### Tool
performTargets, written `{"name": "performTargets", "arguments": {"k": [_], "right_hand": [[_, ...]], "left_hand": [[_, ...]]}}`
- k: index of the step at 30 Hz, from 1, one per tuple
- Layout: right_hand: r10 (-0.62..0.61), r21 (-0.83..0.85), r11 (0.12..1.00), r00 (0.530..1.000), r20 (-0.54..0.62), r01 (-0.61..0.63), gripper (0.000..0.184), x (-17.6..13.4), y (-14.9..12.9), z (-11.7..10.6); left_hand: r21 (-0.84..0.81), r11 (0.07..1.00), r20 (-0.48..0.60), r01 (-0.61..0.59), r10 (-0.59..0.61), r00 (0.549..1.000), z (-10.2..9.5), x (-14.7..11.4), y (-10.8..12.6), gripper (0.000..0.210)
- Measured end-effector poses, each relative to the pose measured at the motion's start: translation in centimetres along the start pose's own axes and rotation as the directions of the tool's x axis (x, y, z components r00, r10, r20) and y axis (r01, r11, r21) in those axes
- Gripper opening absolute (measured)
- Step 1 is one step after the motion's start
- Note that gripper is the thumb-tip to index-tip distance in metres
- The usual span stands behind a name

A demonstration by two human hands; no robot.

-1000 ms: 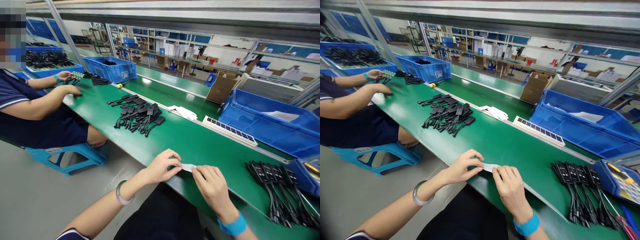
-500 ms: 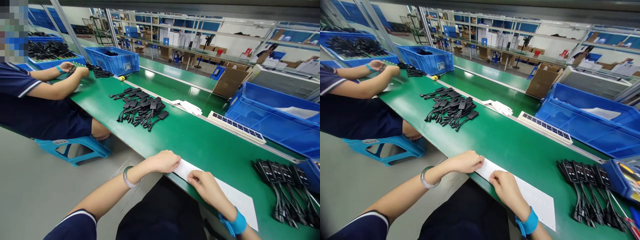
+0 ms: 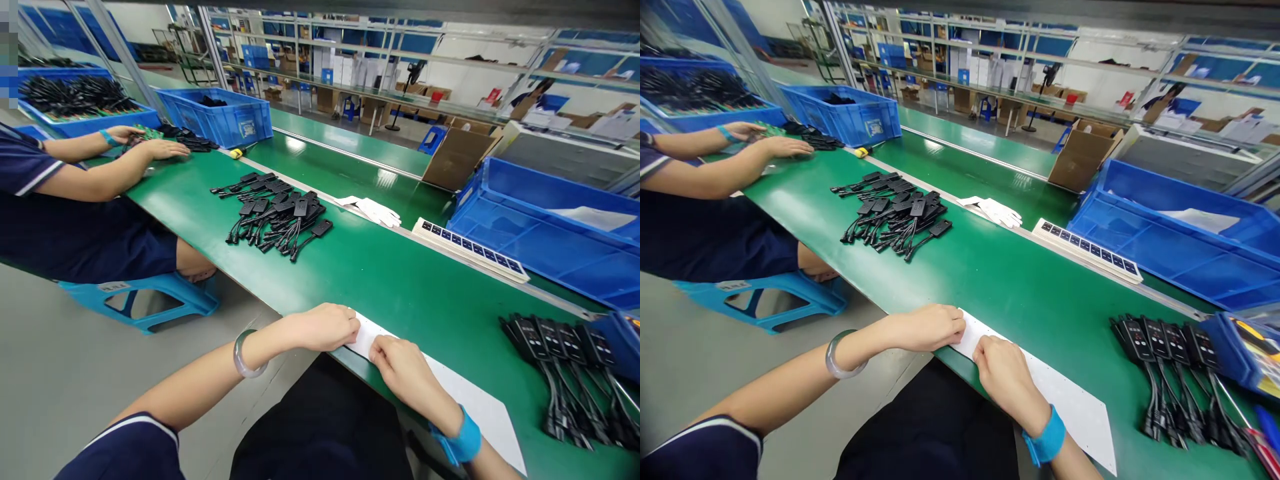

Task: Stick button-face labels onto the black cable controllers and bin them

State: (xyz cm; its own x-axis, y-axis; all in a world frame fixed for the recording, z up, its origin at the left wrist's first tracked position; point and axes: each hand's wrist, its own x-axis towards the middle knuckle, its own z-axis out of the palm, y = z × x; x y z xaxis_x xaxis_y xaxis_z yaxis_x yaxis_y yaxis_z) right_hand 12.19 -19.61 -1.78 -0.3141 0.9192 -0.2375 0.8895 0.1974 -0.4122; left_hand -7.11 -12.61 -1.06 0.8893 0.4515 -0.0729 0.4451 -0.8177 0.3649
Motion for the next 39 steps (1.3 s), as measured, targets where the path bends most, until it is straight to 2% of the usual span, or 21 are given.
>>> {"name": "performTargets", "arguments": {"k": [2,4,7,9,12,14,16,18,20,24,26,28,31,34,37,39], "right_hand": [[0.01,0.022,1.0,1.0,0.011,-0.01,0.022,0.0,0.1,0.0],[0.019,0.112,0.993,0.998,0.061,-0.026,0.016,0.2,0.3,-0.2],[0.026,0.185,0.982,0.994,0.102,-0.045,0.012,0.4,0.5,-0.4],[0.028,0.168,0.985,0.996,0.085,-0.042,0.014,0.5,0.5,-0.5],[0.007,0.163,0.986,0.997,0.076,-0.02,0.016,0.4,0.5,-0.5],[0.006,0.183,0.983,0.995,0.098,-0.024,0.015,0.4,0.5,-0.5],[0.028,0.19,0.981,0.993,0.112,-0.049,0.015,0.5,0.5,-0.5],[0.06,0.165,0.983,0.993,0.098,-0.076,0.016,0.6,0.5,-0.6],[0.082,0.129,0.987,0.994,0.067,-0.09,0.016,0.7,0.6,-0.7],[0.041,0.132,0.99,0.994,0.1,-0.054,0.015,0.9,0.8,-0.9],[0.037,0.093,0.995,0.994,0.104,-0.047,0.017,1.0,0.8,-0.8],[0.067,0.027,0.997,0.996,0.061,-0.069,0.02,1.1,0.7,-0.7],[0.082,0.014,0.996,0.996,0.03,-0.083,0.02,1.2,0.7,-0.7],[0.021,0.121,0.992,0.995,0.094,-0.032,0.017,1.1,1.1,-1.1],[-0.036,0.22,0.975,0.993,0.112,0.011,0.014,1.0,1.2,-1.3],[-0.019,0.171,0.985,0.997,0.071,0.007,0.014,0.9,1.1,-1.1]], "left_hand": [[-0.111,0.993,0.033,-0.028,0.032,0.999,-0.3,-0.1,-0.1,0.015],[-0.188,0.982,0.077,-0.014,0.029,0.997,-0.6,0.0,-0.4,0.012],[-0.162,0.986,0.059,0.034,-0.025,0.998,-0.7,0.0,-0.7,0.011],[-0.175,0.985,0.029,0.002,0.003,1.0,-0.6,-0.1,-0.9,0.012],[-0.24,0.969,0.045,-0.052,0.065,0.997,-0.6,-0.3,-0.9,0.009],[-0.193,0.98,0.061,-0.038,0.05,0.997,-0.6,-0.4,-0.7,0.007],[-0.056,0.998,0.053,0.0,0.003,0.999,-0.5,-0.4,-0.2,0.011],[0.091,0.995,0.051,0.042,-0.047,0.998,-0.3,-0.1,0.3,0.012],[0.167,0.983,0.062,0.074,-0.086,0.994,-0.2,0.2,0.6,0.013],[0.113,0.99,0.11,0.087,-0.1,0.989,-0.5,0.7,0.8,0.011],[0.18,0.979,0.095,0.096,-0.115,0.989,-0.6,1.0,0.8,0.009],[0.227,0.97,0.062,0.088,-0.104,0.993,-0.6,1.3,0.8,0.01],[0.038,0.999,0.096,-0.006,0.003,0.995,-0.7,1.8,0.2,0.014],[-0.116,0.993,0.121,-0.026,0.04,0.992,-0.6,2.1,-0.5,0.01],[-0.067,0.998,0.074,0.008,-0.003,0.997,0.1,2.1,-0.2,0.006],[0.054,0.998,0.036,0.023,-0.025,0.999,0.7,2.0,0.2,0.009]]}}
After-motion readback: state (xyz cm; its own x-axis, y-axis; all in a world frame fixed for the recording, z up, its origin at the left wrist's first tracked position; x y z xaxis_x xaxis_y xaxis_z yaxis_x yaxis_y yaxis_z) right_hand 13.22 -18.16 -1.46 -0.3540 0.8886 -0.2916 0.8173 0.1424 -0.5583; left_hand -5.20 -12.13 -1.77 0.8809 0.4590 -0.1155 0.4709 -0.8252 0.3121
